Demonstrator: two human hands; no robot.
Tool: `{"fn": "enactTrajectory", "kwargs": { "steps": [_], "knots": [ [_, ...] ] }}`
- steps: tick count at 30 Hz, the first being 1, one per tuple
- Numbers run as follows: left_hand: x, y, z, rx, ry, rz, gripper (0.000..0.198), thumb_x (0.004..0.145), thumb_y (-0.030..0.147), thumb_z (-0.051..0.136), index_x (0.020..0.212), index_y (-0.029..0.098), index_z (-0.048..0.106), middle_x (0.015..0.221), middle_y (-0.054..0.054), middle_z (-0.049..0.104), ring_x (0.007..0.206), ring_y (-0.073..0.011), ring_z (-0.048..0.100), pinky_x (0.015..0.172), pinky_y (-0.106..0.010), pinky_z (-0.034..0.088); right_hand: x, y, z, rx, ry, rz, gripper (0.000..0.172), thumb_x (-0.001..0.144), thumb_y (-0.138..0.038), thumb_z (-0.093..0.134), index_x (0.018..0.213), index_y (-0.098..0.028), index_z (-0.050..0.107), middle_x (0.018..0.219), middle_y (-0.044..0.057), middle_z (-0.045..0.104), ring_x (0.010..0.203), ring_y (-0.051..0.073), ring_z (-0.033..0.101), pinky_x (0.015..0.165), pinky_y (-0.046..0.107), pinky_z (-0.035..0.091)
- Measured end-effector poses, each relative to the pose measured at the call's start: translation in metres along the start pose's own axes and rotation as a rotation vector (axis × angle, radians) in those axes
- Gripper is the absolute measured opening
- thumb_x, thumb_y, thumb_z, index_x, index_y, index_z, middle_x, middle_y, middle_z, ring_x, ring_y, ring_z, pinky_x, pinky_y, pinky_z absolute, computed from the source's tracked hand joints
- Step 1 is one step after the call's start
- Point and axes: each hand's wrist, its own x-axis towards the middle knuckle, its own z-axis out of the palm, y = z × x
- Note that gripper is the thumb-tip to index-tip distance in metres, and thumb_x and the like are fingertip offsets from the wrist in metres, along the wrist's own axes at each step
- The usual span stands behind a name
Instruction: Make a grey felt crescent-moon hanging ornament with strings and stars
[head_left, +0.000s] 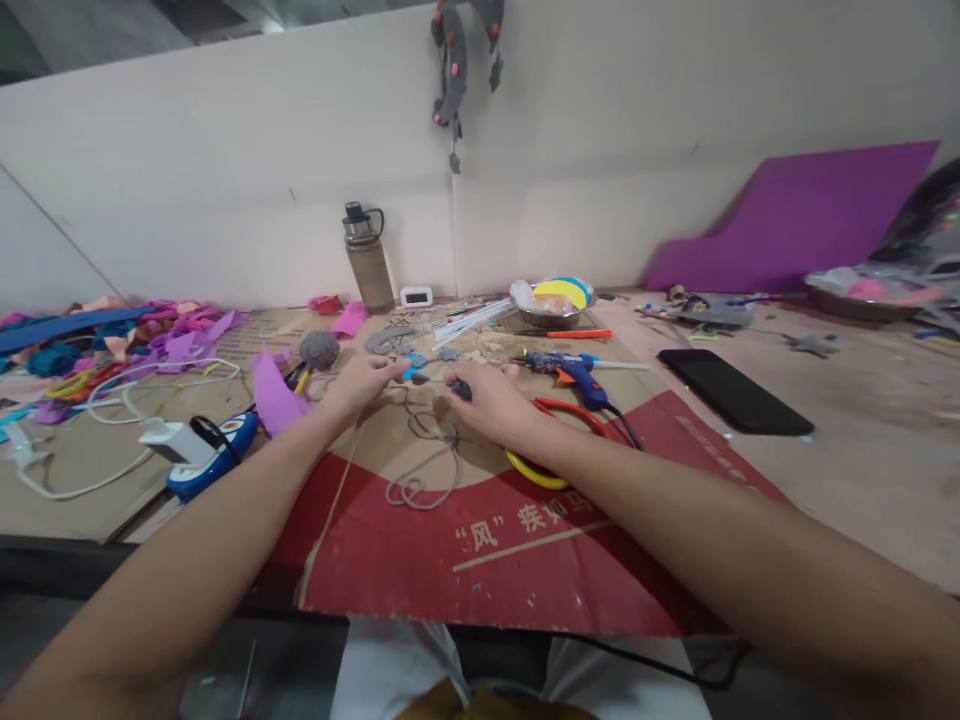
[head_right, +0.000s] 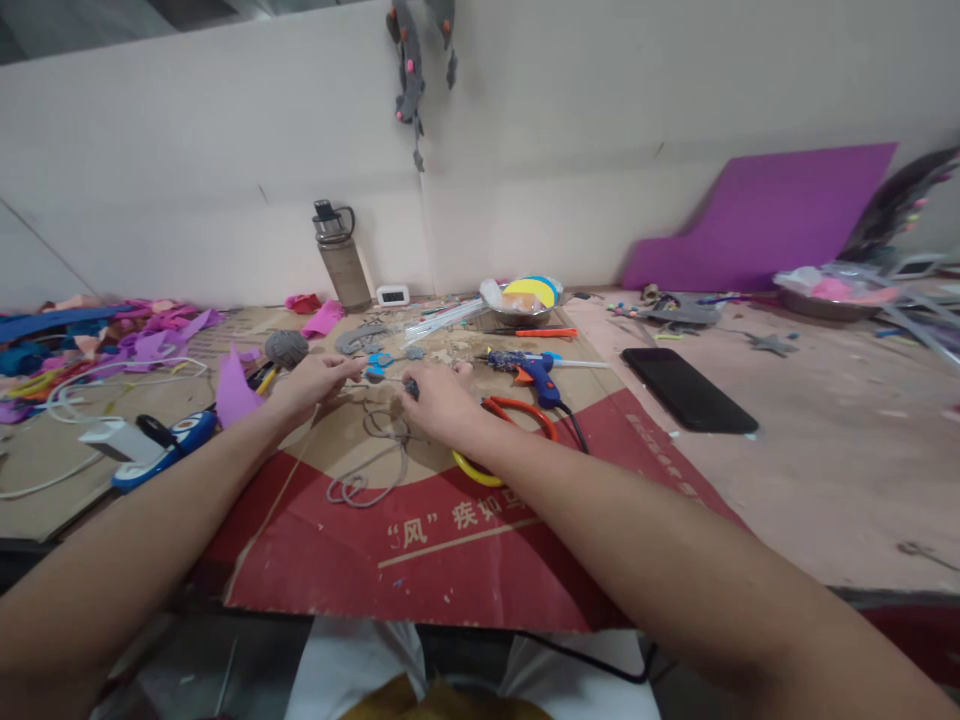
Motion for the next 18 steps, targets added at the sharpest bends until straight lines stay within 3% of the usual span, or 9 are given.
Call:
{"fn": "enactTrajectory", "kwargs": {
  "steps": [9, 18],
  "knots": [
    [0.0037, -0.0043, -0.0064, -0.163, -0.111, 0.012, 0.033, 0.064, 0.046, 0.070, 0.068, 0.014, 0.059, 0.048, 0.007, 0.035, 0.044, -0.0053, 0.025, 0.045, -0.022, 0.016, 0.0001, 0.0037, 0.0030, -0.011, 0.014, 0.001, 0.018, 0.084, -0.031, 0.053, 0.093, -0.021, 0.065, 0.101, 0.008, 0.070, 0.095, 0.024, 0.059, 0.086, 0.042, 0.026],
    [0.0058, -0.0057, -0.0093, -0.076, -0.129, 0.031, 0.028, 0.065, 0.040, 0.069, 0.074, 0.014, 0.064, 0.054, 0.004, 0.045, 0.047, -0.0063, 0.033, 0.046, -0.022, 0.023, 0.0017, 0.0039, 0.0009, 0.023, -0.002, 0.073, 0.024, 0.084, -0.028, 0.055, 0.105, -0.019, 0.061, 0.102, 0.009, 0.070, 0.098, 0.026, 0.061, 0.088, 0.043, 0.029]
  ]
}}
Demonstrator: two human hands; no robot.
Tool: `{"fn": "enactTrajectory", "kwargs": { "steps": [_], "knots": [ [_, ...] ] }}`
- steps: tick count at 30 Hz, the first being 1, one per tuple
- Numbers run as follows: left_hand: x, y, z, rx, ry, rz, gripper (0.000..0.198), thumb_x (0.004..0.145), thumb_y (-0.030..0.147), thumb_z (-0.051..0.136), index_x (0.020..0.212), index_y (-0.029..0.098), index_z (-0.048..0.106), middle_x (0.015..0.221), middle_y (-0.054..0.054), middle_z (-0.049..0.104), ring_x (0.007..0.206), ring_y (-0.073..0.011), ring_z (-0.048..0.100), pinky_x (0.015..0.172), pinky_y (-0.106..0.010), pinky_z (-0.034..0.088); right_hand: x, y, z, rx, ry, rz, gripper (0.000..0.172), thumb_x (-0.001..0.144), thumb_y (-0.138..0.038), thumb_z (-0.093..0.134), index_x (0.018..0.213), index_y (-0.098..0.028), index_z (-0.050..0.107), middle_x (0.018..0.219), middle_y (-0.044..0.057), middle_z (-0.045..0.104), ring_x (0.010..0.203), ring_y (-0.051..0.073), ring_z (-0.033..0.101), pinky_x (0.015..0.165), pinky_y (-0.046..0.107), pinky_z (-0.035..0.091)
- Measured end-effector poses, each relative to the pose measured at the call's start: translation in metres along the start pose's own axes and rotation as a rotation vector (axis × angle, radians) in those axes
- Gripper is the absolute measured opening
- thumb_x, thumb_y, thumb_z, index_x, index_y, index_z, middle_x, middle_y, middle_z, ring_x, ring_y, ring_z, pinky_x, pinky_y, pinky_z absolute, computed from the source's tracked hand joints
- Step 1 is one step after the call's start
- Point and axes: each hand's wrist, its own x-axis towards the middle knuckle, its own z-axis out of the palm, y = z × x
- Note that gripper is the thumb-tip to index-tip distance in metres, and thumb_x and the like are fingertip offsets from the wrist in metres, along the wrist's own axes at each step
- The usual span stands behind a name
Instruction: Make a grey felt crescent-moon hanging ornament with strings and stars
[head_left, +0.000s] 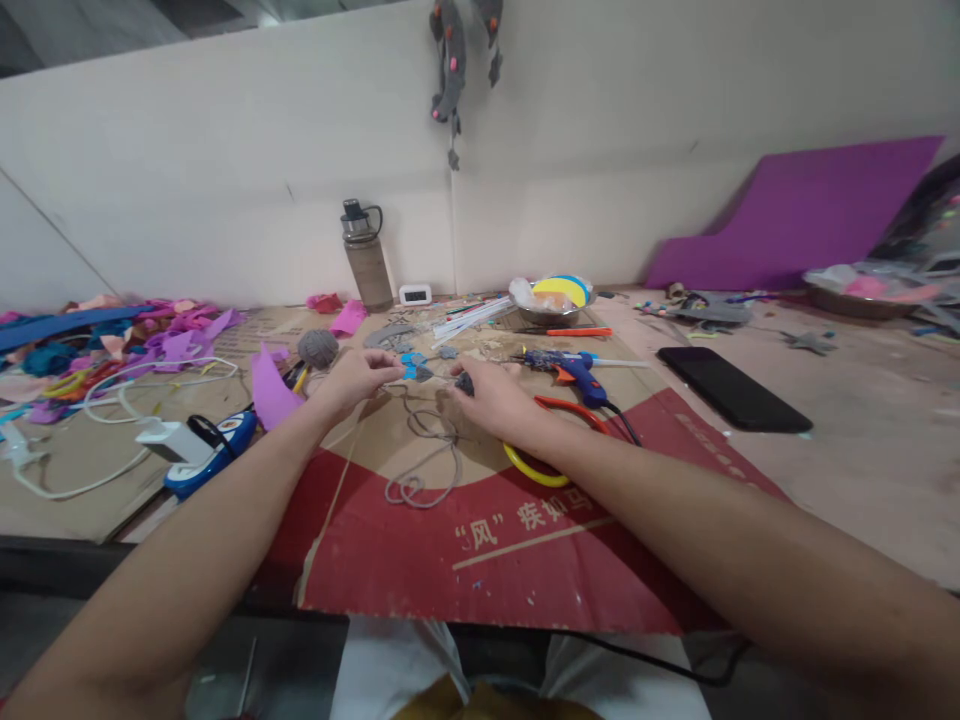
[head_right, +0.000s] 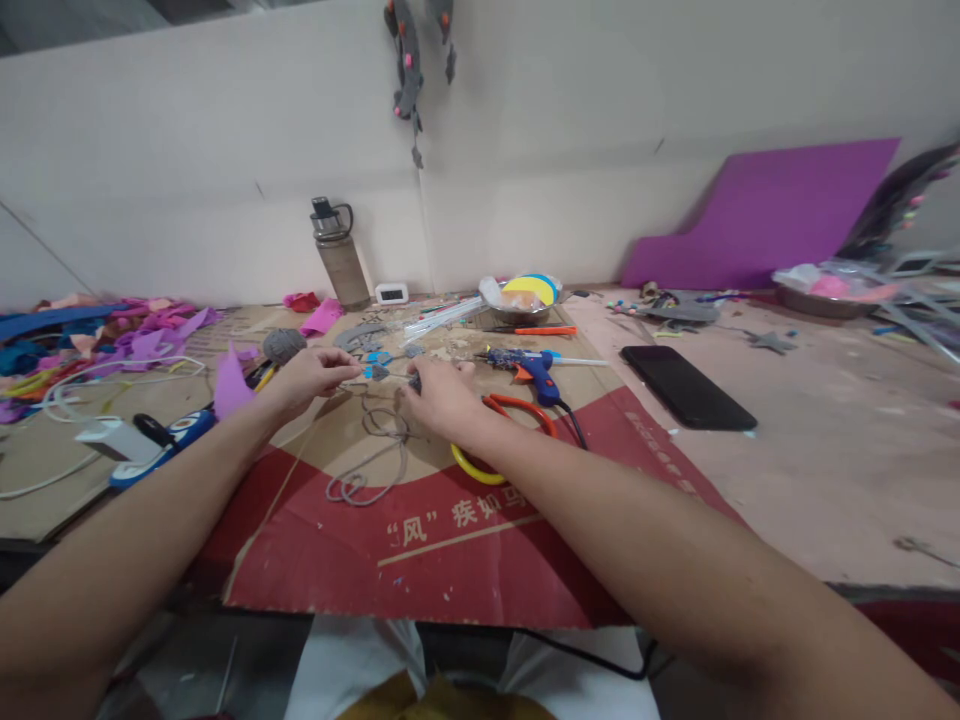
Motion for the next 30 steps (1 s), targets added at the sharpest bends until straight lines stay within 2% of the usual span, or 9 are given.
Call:
{"fn": "enactTrajectory", "kwargs": {
  "steps": [11, 13, 16, 19, 23, 26, 30],
  "knots": [
    [-0.007, 0.010, 0.006, -0.095, -0.093, 0.016, 0.031, 0.068, 0.044, 0.069, 0.075, 0.014, 0.061, 0.057, 0.005, 0.042, 0.049, -0.0059, 0.032, 0.047, -0.021, 0.023, 0.003, 0.002, -0.004, 0.159, -0.004, 0.009, 0.016, 0.083, -0.030, 0.057, 0.092, -0.022, 0.067, 0.099, 0.004, 0.071, 0.098, 0.023, 0.060, 0.087, 0.040, 0.034],
    [-0.009, 0.013, 0.006, -0.095, -0.106, 0.000, 0.036, 0.070, 0.048, 0.067, 0.082, 0.015, 0.063, 0.059, 0.004, 0.046, 0.048, -0.0060, 0.032, 0.046, -0.022, 0.022, 0.004, 0.001, -0.006, 0.199, 0.002, 0.006, 0.015, 0.082, -0.028, 0.057, 0.091, -0.022, 0.067, 0.098, 0.004, 0.071, 0.095, 0.021, 0.060, 0.085, 0.037, 0.037],
    [-0.013, 0.019, 0.005, -0.042, -0.111, 0.003, 0.045, 0.073, 0.056, 0.062, 0.096, 0.017, 0.066, 0.074, -0.002, 0.059, 0.048, -0.0060, 0.033, 0.044, -0.022, 0.022, 0.005, -0.001, -0.009, 0.255, -0.001, 0.014, 0.016, 0.080, -0.026, 0.058, 0.091, -0.021, 0.068, 0.092, 0.003, 0.070, 0.087, 0.019, 0.060, 0.079, 0.033, 0.040],
    [-0.017, 0.026, 0.006, 0.099, -0.091, 0.069, 0.050, 0.075, 0.060, 0.057, 0.096, 0.016, 0.069, 0.079, -0.005, 0.064, 0.052, -0.0089, 0.043, 0.047, -0.022, 0.029, 0.006, -0.002, -0.010, 0.285, -0.016, 0.045, 0.017, 0.079, -0.026, 0.058, 0.090, -0.020, 0.069, 0.085, 0.003, 0.069, 0.081, 0.018, 0.059, 0.075, 0.031, 0.041],
    [-0.016, 0.028, 0.010, 0.237, -0.074, 0.203, 0.044, 0.079, 0.055, 0.054, 0.090, 0.016, 0.071, 0.086, -0.007, 0.069, 0.075, -0.0177, 0.058, 0.066, -0.026, 0.042, 0.006, -0.003, -0.012, 0.322, 0.003, 0.056, 0.017, 0.079, -0.029, 0.057, 0.087, -0.019, 0.069, 0.080, 0.003, 0.067, 0.076, 0.017, 0.058, 0.071, 0.029, 0.042],
    [-0.012, 0.025, 0.012, 0.287, -0.055, 0.305, 0.037, 0.083, 0.048, 0.052, 0.088, 0.018, 0.072, 0.094, -0.007, 0.071, 0.089, -0.0202, 0.060, 0.078, -0.028, 0.043, 0.007, -0.002, -0.014, 0.338, 0.018, 0.054, 0.016, 0.079, -0.029, 0.057, 0.085, -0.020, 0.068, 0.077, 0.002, 0.067, 0.073, 0.016, 0.057, 0.070, 0.029, 0.041],
    [-0.010, 0.025, 0.014, 0.326, -0.016, 0.348, 0.033, 0.082, 0.043, 0.054, 0.093, 0.018, 0.072, 0.101, -0.008, 0.071, 0.090, -0.0202, 0.060, 0.079, -0.029, 0.043, 0.008, -0.003, -0.020, 0.361, 0.042, 0.034, 0.014, 0.078, -0.026, 0.057, 0.083, -0.018, 0.067, 0.079, 0.002, 0.066, 0.075, 0.016, 0.056, 0.069, 0.028, 0.040]
  ]
}}
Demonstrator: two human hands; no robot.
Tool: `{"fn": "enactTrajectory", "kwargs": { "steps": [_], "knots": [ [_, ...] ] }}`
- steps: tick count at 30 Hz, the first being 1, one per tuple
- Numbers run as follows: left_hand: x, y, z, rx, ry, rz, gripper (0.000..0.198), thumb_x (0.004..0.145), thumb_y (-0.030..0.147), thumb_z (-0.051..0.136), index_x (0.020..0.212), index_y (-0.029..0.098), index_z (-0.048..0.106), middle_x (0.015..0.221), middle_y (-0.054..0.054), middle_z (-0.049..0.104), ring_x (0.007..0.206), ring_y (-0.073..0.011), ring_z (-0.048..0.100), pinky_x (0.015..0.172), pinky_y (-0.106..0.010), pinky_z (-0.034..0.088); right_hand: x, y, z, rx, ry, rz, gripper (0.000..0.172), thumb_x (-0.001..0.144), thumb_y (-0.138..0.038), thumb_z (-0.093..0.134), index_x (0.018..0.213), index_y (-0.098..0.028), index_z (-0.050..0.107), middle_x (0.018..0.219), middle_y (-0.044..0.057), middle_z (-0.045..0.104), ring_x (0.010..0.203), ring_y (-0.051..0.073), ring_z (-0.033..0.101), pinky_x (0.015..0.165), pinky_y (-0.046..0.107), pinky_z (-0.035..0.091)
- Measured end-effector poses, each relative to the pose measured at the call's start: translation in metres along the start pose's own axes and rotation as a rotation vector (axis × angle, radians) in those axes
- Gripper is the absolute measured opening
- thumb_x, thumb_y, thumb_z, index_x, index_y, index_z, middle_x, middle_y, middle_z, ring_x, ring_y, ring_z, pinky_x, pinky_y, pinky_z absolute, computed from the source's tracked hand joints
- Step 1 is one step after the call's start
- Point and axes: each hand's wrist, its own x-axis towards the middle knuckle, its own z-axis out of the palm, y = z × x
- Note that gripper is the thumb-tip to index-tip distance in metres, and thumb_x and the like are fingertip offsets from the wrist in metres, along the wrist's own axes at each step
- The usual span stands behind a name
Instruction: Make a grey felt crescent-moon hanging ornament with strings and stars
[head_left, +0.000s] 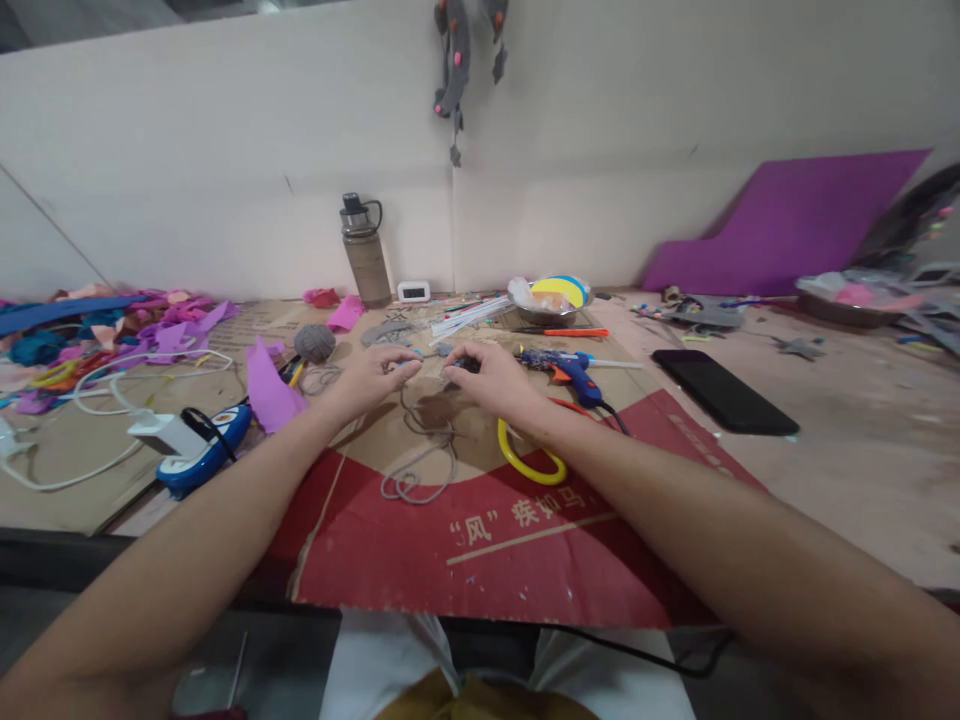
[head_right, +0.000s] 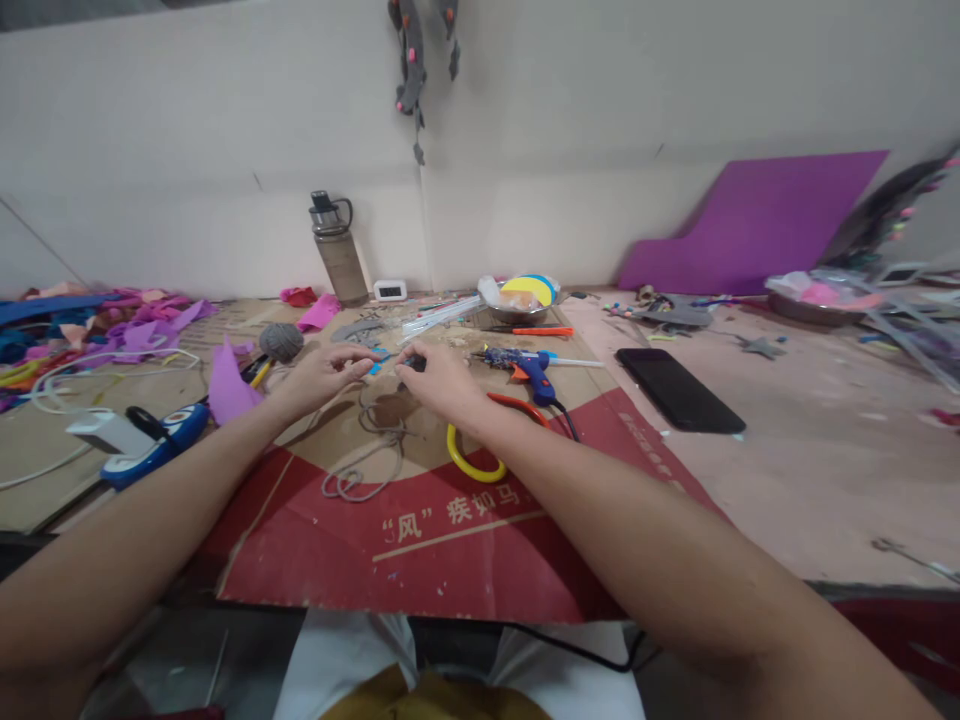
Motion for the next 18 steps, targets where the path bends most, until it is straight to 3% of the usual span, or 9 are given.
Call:
{"fn": "enactTrajectory", "kwargs": {
  "steps": [5, 11, 14, 18],
  "knots": [
    [-0.004, 0.012, 0.007, -0.136, -0.074, -0.046, 0.039, 0.078, 0.045, 0.060, 0.105, 0.020, 0.070, 0.106, -0.008, 0.069, 0.093, -0.0193, 0.060, 0.080, -0.028, 0.044, 0.002, -0.004, -0.006, 0.106, -0.028, 0.022, 0.015, 0.078, -0.029, 0.057, 0.082, -0.018, 0.067, 0.071, 0.000, 0.063, 0.066, 0.013, 0.052, 0.064, 0.026, 0.039],
    [-0.008, 0.016, 0.022, -0.370, -0.173, -0.079, 0.045, 0.072, 0.043, 0.067, 0.107, 0.015, 0.066, 0.102, -0.008, 0.069, 0.073, -0.0145, 0.059, 0.068, -0.027, 0.046, 0.003, -0.004, -0.006, 0.314, -0.063, 0.069, 0.016, 0.075, -0.033, 0.059, 0.080, -0.019, 0.064, 0.071, 0.000, 0.062, 0.064, 0.012, 0.050, 0.063, 0.027, 0.039],
    [-0.008, 0.015, 0.026, -0.379, -0.111, -0.075, 0.037, 0.073, 0.039, 0.066, 0.102, 0.015, 0.066, 0.090, -0.006, 0.069, 0.068, -0.0136, 0.057, 0.063, -0.026, 0.045, 0.002, -0.006, -0.006, 0.396, -0.083, 0.028, 0.016, 0.075, -0.033, 0.059, 0.080, -0.019, 0.062, 0.074, 0.000, 0.062, 0.067, 0.012, 0.050, 0.066, 0.027, 0.040],
    [-0.007, 0.015, 0.027, -0.125, 0.104, 0.044, 0.017, 0.072, 0.030, 0.066, 0.084, 0.018, 0.066, 0.080, -0.002, 0.067, 0.069, -0.0139, 0.057, 0.066, -0.027, 0.045, 0.000, -0.011, -0.009, 0.468, -0.118, -0.054, 0.012, 0.073, -0.029, 0.059, 0.081, -0.019, 0.062, 0.074, -0.001, 0.061, 0.070, 0.013, 0.050, 0.070, 0.029, 0.039]
  ]
}}
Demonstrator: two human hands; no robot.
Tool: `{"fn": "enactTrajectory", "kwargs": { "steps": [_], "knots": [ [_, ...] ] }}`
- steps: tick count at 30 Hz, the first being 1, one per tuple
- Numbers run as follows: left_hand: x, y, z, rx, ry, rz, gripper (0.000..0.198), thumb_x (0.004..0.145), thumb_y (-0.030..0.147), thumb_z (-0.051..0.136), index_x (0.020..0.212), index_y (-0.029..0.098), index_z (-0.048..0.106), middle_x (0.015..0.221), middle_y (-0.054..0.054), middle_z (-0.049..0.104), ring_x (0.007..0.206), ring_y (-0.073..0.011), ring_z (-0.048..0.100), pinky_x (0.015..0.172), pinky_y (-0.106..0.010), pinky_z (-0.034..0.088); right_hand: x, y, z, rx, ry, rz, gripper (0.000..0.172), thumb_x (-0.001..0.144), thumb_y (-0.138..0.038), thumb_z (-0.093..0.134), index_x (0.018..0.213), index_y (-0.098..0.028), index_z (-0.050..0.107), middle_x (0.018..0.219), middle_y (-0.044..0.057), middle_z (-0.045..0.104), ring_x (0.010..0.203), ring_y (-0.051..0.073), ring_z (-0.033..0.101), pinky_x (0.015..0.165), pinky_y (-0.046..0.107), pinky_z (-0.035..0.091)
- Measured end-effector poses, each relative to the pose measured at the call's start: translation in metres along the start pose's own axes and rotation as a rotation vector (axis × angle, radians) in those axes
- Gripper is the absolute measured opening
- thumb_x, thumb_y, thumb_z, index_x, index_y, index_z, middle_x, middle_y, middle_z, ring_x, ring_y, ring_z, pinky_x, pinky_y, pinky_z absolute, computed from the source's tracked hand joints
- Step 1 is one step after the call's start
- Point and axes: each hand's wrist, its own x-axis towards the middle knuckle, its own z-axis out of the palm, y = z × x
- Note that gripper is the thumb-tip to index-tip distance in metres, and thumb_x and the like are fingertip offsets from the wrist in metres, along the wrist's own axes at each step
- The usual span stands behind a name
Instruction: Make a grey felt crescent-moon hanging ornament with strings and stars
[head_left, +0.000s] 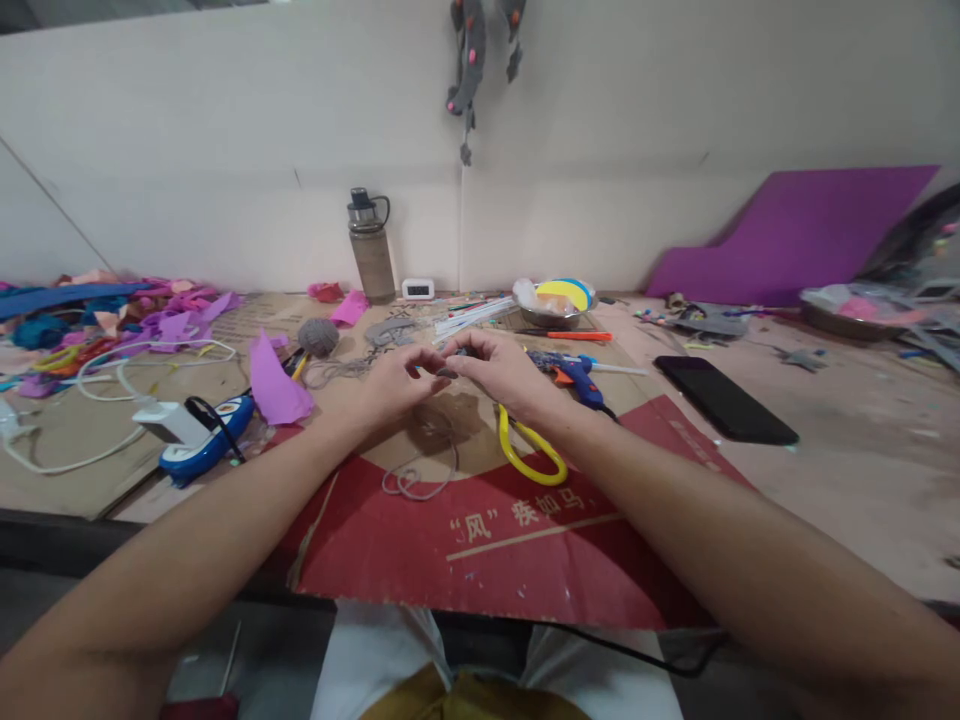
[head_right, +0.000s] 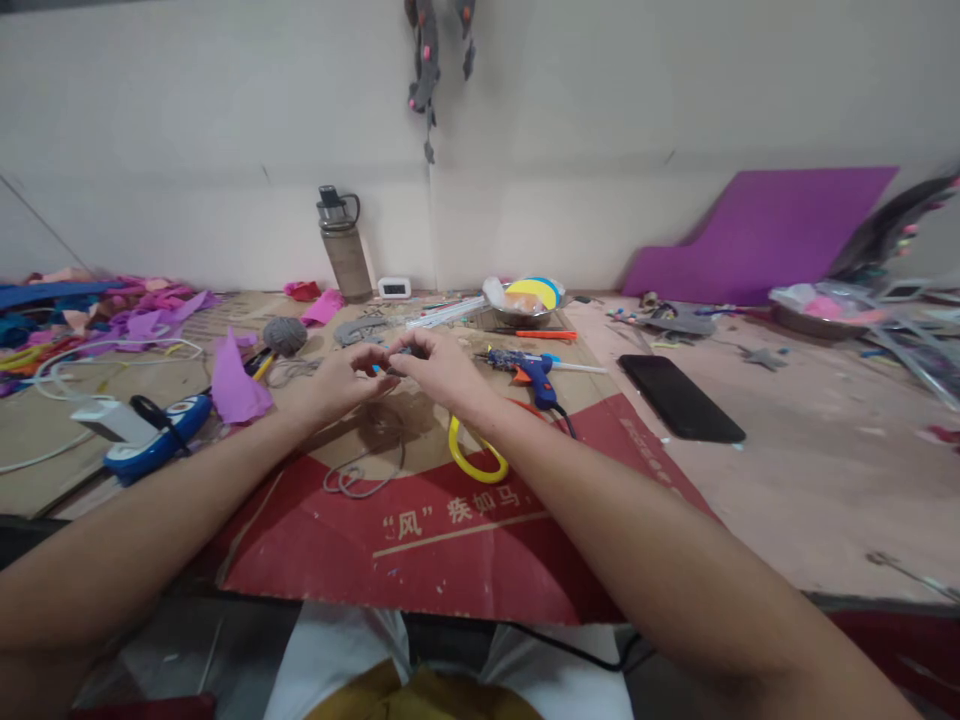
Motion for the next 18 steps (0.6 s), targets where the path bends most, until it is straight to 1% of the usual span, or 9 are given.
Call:
{"fn": "enactTrajectory", "kwargs": {
  "steps": [2, 5, 8, 11, 14, 18],
  "knots": [
    [0.0000, 0.0001, -0.0001, 0.101, 0.114, 0.107, 0.012, 0.072, 0.025, 0.066, 0.081, 0.018, 0.064, 0.080, -0.002, 0.066, 0.073, -0.0145, 0.057, 0.069, -0.029, 0.046, -0.0017, -0.0034, 0.0007, 0.007, -0.013, -0.031, 0.012, 0.072, -0.026, 0.059, 0.081, -0.019, 0.061, 0.075, -0.001, 0.060, 0.071, 0.013, 0.050, 0.072, 0.029, 0.039],
    [-0.0005, -0.0007, -0.0008, 0.171, 0.243, 0.258, 0.015, 0.070, 0.020, 0.068, 0.083, 0.018, 0.061, 0.084, -0.003, 0.064, 0.080, -0.0159, 0.058, 0.074, -0.029, 0.047, -0.0044, -0.0072, 0.0022, -0.010, -0.027, -0.066, 0.010, 0.072, -0.025, 0.057, 0.080, -0.020, 0.060, 0.076, -0.001, 0.058, 0.073, 0.014, 0.050, 0.071, 0.029, 0.037],
    [-0.0010, -0.0011, -0.0024, 0.208, 0.330, 0.380, 0.016, 0.070, 0.016, 0.067, 0.083, 0.019, 0.059, 0.088, -0.003, 0.063, 0.087, -0.0170, 0.058, 0.076, -0.030, 0.048, -0.0061, -0.0083, 0.0039, -0.025, -0.044, -0.089, 0.007, 0.072, -0.022, 0.056, 0.078, -0.020, 0.057, 0.074, -0.002, 0.055, 0.073, 0.014, 0.048, 0.069, 0.029, 0.036],
    [-0.0018, -0.0004, -0.0038, 0.253, 0.407, 0.503, 0.014, 0.072, 0.013, 0.066, 0.081, 0.020, 0.058, 0.090, -0.004, 0.062, 0.091, -0.0175, 0.058, 0.080, -0.032, 0.048, -0.0064, -0.0071, 0.0054, 0.007, -0.051, -0.122, 0.009, 0.070, -0.019, 0.055, 0.079, -0.020, 0.055, 0.072, -0.003, 0.052, 0.070, 0.013, 0.046, 0.067, 0.028, 0.035],
    [-0.0034, 0.0005, -0.0045, 0.281, 0.457, 0.566, 0.014, 0.074, 0.012, 0.065, 0.082, 0.020, 0.058, 0.092, -0.004, 0.061, 0.090, -0.0177, 0.058, 0.081, -0.033, 0.048, -0.0063, -0.0065, 0.0063, 0.026, -0.056, -0.134, 0.011, 0.070, -0.019, 0.056, 0.080, -0.019, 0.054, 0.072, -0.003, 0.050, 0.067, 0.012, 0.044, 0.066, 0.028, 0.034],
    [-0.0055, 0.0007, -0.0058, 0.277, 0.499, 0.578, 0.012, 0.074, 0.013, 0.065, 0.081, 0.020, 0.058, 0.092, -0.003, 0.060, 0.091, -0.0178, 0.057, 0.082, -0.035, 0.047, -0.0076, -0.0096, 0.0066, 0.030, -0.046, -0.156, 0.009, 0.070, -0.019, 0.056, 0.079, -0.019, 0.053, 0.073, -0.003, 0.050, 0.065, 0.011, 0.042, 0.064, 0.027, 0.033]
  ]
}}
